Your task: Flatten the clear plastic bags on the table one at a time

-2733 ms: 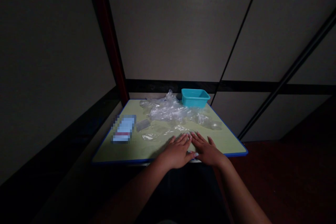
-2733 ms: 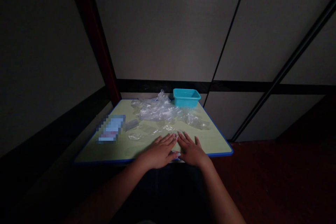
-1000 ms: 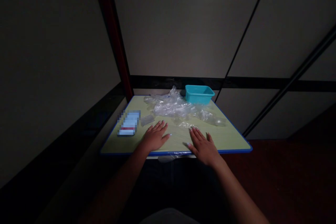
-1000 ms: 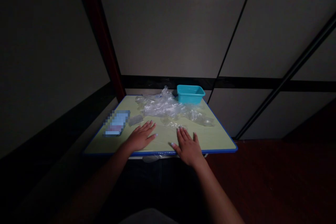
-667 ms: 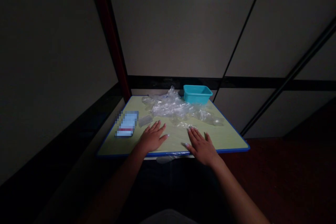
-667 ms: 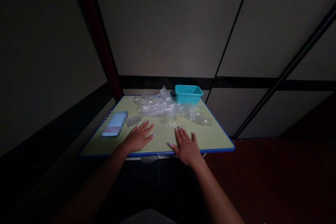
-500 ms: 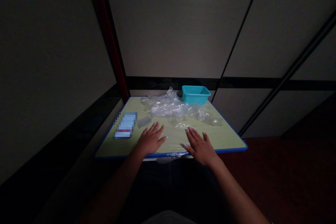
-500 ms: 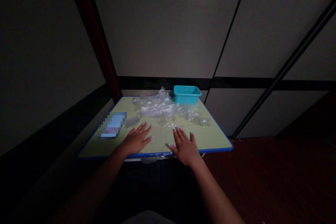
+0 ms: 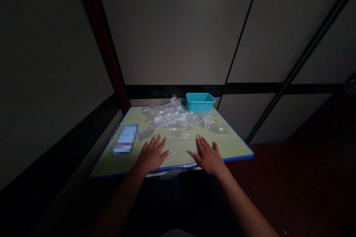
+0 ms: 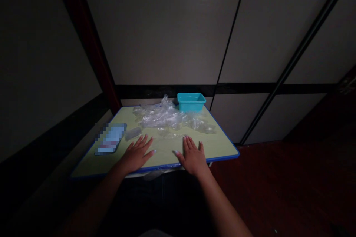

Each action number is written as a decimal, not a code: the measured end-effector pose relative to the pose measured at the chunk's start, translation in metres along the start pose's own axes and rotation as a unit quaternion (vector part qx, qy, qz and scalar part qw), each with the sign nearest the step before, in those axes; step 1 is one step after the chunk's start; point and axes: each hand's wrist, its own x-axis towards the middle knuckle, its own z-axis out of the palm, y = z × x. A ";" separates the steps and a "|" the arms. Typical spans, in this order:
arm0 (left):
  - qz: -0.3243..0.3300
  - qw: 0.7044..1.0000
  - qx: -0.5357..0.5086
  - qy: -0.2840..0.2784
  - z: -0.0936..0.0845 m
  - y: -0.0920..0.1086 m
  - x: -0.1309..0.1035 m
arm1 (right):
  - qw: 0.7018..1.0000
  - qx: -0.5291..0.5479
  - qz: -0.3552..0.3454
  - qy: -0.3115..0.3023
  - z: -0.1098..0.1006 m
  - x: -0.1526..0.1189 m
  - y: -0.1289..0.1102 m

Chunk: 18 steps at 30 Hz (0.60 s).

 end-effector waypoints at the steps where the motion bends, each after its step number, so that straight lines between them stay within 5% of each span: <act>1: -0.002 1.000 0.001 -0.002 0.000 0.000 0.000 | 1.000 -0.001 -0.003 -0.001 0.000 0.000 0.000; 7: -0.010 0.999 0.008 0.032 -0.009 0.022 0.002 | 1.000 -0.006 -0.004 -0.001 -0.001 -0.001 -0.001; 14: 0.231 0.970 -0.069 -0.028 -0.018 0.083 0.015 | 1.000 -0.016 -0.006 -0.014 0.002 0.001 0.002; 18: 0.270 0.958 -0.088 -0.038 -0.015 0.109 0.031 | 0.999 -0.020 -0.005 -0.028 0.002 0.002 0.003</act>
